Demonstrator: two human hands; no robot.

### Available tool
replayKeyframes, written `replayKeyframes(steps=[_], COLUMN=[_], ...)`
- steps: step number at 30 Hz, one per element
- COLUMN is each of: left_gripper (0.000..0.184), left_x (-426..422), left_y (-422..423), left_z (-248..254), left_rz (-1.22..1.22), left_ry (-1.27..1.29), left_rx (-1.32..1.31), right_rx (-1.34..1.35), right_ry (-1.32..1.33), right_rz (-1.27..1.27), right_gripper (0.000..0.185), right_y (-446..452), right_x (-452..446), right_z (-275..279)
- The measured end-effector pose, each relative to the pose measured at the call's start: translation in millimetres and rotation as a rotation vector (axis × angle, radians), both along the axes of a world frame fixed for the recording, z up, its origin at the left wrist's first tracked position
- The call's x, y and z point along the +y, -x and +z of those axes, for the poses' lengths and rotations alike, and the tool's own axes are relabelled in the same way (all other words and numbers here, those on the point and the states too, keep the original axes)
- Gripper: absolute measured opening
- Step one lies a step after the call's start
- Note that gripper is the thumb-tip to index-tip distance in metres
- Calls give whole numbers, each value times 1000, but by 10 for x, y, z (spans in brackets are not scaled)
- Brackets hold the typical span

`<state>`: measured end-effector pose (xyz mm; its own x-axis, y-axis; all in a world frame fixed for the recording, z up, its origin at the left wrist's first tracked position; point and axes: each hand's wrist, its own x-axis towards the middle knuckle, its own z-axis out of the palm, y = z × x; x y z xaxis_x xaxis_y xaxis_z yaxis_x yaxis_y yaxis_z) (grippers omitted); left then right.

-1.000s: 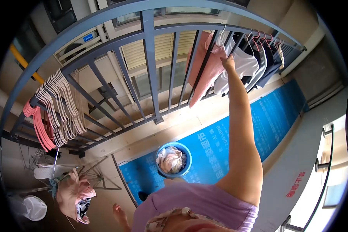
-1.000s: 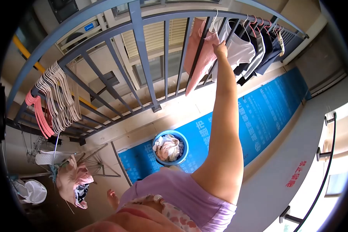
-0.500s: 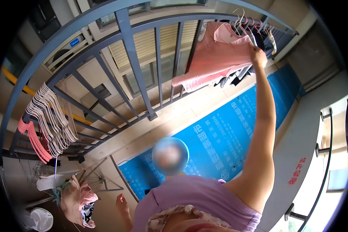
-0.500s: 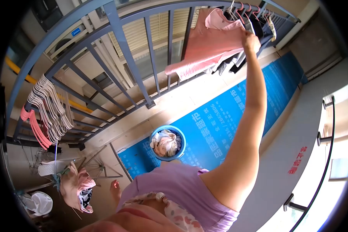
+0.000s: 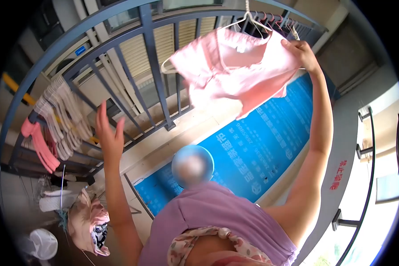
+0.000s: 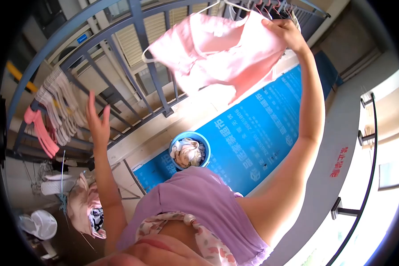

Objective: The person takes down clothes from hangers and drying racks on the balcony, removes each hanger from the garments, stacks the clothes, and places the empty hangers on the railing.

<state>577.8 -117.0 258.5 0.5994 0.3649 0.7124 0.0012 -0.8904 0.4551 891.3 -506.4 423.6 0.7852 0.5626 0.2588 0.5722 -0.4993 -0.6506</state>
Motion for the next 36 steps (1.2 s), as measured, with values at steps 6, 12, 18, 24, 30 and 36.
replayKeyframes(steps=[6,12,18,24,30,36], left_gripper=[21,15,12,12,13,10], left_x=[-167,-365,-101,-87,2,126], left_y=[75,640,1204,1530,2026,2485], left_z=[730,978,1035,912,818,531], left_rz=[-83,-83,188,298,419,387], left_ry=[-60,-91,-107,-147,-123,-126], left_rx=[278,-46,-22,42,195,50], right_rx=[-11,-554,-739,-171,-187,1488], right_ry=[13,165,-554,-535,-596,-381], right_rz=[332,750,348,514,299,764], right_gripper=[39,38,30,91,31,21], right_y=[793,1571,1705,2788,2566,2253], right_x=[1110,2020,2594,3139,3463,3686], right_z=[-75,-197,-546,-1589,-1995,-2346])
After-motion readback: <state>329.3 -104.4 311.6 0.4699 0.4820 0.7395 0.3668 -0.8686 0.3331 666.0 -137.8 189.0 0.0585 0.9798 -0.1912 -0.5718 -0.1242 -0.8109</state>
